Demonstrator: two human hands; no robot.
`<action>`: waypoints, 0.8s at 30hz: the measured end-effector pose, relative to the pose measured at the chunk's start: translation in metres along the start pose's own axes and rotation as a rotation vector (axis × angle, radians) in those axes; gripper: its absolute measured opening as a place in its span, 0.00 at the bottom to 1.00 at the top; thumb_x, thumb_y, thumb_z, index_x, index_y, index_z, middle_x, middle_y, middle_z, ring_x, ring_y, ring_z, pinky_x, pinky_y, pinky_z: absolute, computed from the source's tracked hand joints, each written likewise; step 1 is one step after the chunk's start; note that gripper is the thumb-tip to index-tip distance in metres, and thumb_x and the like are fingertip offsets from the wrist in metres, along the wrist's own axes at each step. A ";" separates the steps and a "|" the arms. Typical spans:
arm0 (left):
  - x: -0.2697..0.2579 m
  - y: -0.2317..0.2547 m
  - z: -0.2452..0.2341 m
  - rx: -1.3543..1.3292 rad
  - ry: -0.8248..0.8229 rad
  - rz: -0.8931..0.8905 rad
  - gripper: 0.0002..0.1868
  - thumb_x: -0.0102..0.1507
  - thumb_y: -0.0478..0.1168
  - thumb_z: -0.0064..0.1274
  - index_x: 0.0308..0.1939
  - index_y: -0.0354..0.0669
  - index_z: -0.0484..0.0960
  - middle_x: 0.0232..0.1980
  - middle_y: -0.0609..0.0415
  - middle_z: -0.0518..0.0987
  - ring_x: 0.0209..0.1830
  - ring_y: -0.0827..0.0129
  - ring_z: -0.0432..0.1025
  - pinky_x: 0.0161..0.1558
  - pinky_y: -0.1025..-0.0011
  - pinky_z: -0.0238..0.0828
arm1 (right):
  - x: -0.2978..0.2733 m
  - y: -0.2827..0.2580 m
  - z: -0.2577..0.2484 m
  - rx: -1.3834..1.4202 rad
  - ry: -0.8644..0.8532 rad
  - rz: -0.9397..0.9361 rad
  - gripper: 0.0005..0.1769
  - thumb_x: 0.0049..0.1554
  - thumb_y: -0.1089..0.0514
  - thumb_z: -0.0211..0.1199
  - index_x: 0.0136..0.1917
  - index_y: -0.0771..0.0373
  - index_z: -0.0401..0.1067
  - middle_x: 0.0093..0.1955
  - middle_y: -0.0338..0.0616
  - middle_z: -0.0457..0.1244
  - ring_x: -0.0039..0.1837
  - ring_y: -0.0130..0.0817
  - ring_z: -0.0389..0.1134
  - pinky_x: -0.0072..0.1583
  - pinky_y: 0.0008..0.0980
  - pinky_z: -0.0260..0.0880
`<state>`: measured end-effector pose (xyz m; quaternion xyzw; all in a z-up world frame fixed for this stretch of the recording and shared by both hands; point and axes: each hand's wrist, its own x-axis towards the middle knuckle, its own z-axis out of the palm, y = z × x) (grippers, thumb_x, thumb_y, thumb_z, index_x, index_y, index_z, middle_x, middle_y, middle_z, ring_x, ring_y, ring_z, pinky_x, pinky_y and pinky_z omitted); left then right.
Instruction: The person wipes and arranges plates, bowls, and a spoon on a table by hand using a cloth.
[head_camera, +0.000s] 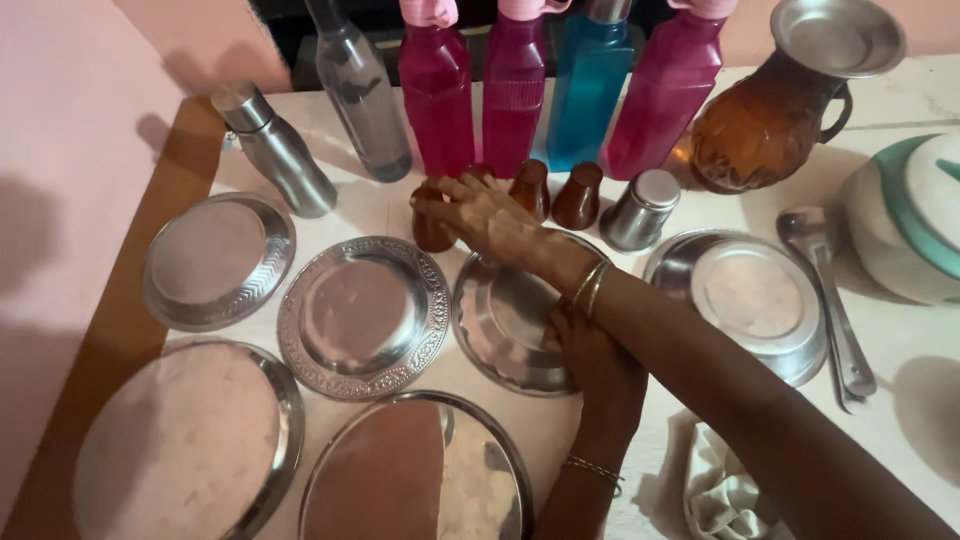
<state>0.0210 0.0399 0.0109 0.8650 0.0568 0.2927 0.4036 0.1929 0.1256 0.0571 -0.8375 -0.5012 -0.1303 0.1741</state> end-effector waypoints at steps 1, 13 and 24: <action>0.001 -0.002 0.002 0.001 0.011 0.012 0.21 0.59 0.41 0.57 0.53 0.32 0.78 0.56 0.36 0.73 0.61 0.39 0.61 0.57 0.44 0.53 | 0.004 0.005 0.003 0.005 -0.030 0.031 0.33 0.54 0.66 0.60 0.73 0.54 0.67 0.77 0.50 0.56 0.68 0.52 0.61 0.68 0.53 0.67; 0.003 0.008 -0.003 -0.070 0.011 -0.007 0.18 0.62 0.40 0.55 0.53 0.34 0.76 0.61 0.34 0.71 0.66 0.37 0.61 0.64 0.44 0.52 | -0.015 0.032 -0.024 -0.147 0.203 0.207 0.11 0.61 0.58 0.63 0.57 0.56 0.77 0.57 0.46 0.67 0.60 0.47 0.63 0.61 0.53 0.59; -0.002 0.006 0.000 0.052 -0.022 -0.065 0.21 0.63 0.36 0.52 0.61 0.42 0.79 0.60 0.44 0.73 0.67 0.49 0.63 0.65 0.48 0.54 | -0.053 0.048 -0.048 0.146 0.032 0.407 0.11 0.70 0.56 0.55 0.62 0.60 0.73 0.53 0.50 0.67 0.54 0.47 0.68 0.58 0.48 0.68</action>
